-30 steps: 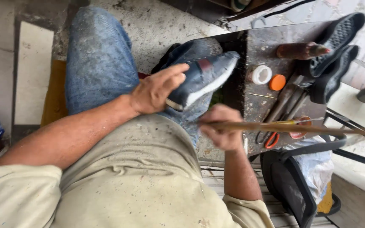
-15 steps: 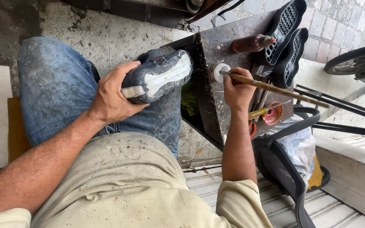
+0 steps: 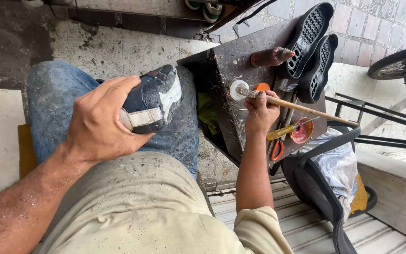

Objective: Applying adhesive to shoe uppers and soles using a brush at a repair bench

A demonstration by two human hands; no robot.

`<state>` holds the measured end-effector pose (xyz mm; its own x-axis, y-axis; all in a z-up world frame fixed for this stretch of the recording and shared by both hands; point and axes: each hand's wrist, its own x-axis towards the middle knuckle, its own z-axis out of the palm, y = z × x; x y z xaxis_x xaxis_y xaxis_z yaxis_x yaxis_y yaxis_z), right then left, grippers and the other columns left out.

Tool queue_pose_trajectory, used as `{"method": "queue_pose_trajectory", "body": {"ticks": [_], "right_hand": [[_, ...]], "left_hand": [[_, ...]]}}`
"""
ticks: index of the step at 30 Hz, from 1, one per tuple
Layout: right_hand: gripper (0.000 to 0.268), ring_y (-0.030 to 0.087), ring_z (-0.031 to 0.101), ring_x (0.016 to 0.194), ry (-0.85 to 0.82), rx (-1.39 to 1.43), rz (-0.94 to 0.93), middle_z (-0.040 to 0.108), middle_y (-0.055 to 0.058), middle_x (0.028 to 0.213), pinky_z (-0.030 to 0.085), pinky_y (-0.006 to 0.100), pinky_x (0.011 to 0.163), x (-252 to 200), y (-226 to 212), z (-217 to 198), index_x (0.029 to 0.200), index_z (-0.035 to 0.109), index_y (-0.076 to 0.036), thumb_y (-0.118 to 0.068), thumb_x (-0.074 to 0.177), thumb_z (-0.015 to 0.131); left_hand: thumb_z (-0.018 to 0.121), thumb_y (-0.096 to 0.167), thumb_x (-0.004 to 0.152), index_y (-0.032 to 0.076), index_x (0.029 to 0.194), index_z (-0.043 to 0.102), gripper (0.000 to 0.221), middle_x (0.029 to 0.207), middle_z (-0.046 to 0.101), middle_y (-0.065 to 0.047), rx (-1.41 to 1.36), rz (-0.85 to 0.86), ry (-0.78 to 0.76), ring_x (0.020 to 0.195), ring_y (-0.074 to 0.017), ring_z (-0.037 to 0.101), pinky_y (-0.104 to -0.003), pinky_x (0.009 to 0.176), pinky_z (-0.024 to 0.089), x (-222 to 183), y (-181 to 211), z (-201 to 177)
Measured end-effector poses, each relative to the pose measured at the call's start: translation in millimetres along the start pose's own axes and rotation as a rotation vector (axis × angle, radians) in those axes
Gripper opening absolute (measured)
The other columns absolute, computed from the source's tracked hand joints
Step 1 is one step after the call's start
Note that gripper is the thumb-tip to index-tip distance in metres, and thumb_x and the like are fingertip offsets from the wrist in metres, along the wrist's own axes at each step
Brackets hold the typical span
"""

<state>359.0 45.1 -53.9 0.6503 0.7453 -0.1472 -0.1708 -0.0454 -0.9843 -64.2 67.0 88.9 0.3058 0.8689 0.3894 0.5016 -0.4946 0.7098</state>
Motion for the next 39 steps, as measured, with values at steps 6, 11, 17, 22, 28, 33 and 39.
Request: {"method": "queue_pose_trajectory", "body": {"ticks": [6,11,17,22,28,33,39], "right_hand": [[0.021,0.031,0.063,0.078,-0.005,-0.428,-0.880,0.060,0.014,0.084,0.046,0.041,0.072,13.3,-22.1,1.3,0.098,0.060,-0.008,-0.001,0.080,0.067],[0.023,0.033,0.071,0.085,-0.606,0.563,-0.045,0.072,0.016,0.111,0.061,0.048,0.069,-39.3,-108.2,47.0,0.111,0.071,-0.010,-0.029,0.110,0.059],[0.028,0.017,0.069,0.078,-1.082,0.219,-0.230,0.066,0.012,0.103,0.066,0.021,0.069,-94.2,-170.3,137.2,0.100,0.063,-0.010,-0.005,0.080,0.082],[0.022,0.018,0.069,0.085,-1.142,-0.046,-0.411,0.071,0.013,0.096,0.060,0.025,0.074,-103.2,-176.7,167.1,0.094,0.066,-0.010,-0.013,0.081,0.083],[0.026,0.025,0.070,0.088,-1.010,-0.038,-0.375,0.068,0.017,0.097,0.062,0.032,0.080,-94.2,-166.6,183.7,0.097,0.062,-0.008,-0.019,0.084,0.082],[0.016,0.013,0.074,0.079,-1.249,0.074,-0.487,0.072,0.006,0.098,0.063,0.019,0.062,-102.1,-180.3,194.8,0.097,0.067,-0.013,-0.010,0.088,0.079],[0.007,0.020,0.075,0.073,-1.447,-0.003,-0.754,0.072,0.012,0.087,0.068,0.029,0.065,-109.8,-205.0,209.8,0.086,0.065,-0.007,-0.007,0.085,0.072]], "left_hand": [[0.091,0.028,0.071,-0.008,0.123,0.066,0.068,0.119,0.072,-0.024,0.033,-0.021,-0.001,0.106,-0.0359,0.072,-0.042,0.094,0.058,2.3,-1.6,4.6],[0.085,0.028,0.085,-0.012,0.120,0.059,0.059,0.107,0.070,-0.026,-0.002,0.083,-0.058,0.091,-0.0381,0.072,-0.046,0.083,0.065,14.8,4.8,8.6],[0.068,0.017,0.078,-0.010,0.120,0.064,0.050,0.118,0.071,-0.028,0.003,0.134,0.005,0.110,-0.0427,0.071,-0.048,0.096,0.059,20.0,17.4,1.8],[0.055,0.005,0.077,-0.010,0.114,0.057,0.040,0.109,0.069,-0.027,-0.040,0.183,-0.013,0.108,-0.0444,0.070,-0.049,0.092,0.060,25.9,27.5,-18.0],[0.067,0.005,0.055,-0.009,0.121,0.058,0.069,0.117,0.068,-0.024,-0.035,0.178,-0.070,0.113,-0.0401,0.069,-0.045,0.090,0.058,24.0,24.6,-29.5],[0.059,0.004,0.055,-0.001,0.098,0.052,0.045,0.087,0.057,-0.012,-0.056,0.125,-0.096,0.070,-0.0328,0.057,-0.045,0.058,0.047,31.1,23.9,-36.9],[0.074,0.026,0.054,0.008,0.091,0.052,0.046,0.081,0.060,-0.007,0.008,0.016,-0.195,0.067,-0.0350,0.061,-0.049,0.055,0.046,40.8,22.8,-41.3]]}}
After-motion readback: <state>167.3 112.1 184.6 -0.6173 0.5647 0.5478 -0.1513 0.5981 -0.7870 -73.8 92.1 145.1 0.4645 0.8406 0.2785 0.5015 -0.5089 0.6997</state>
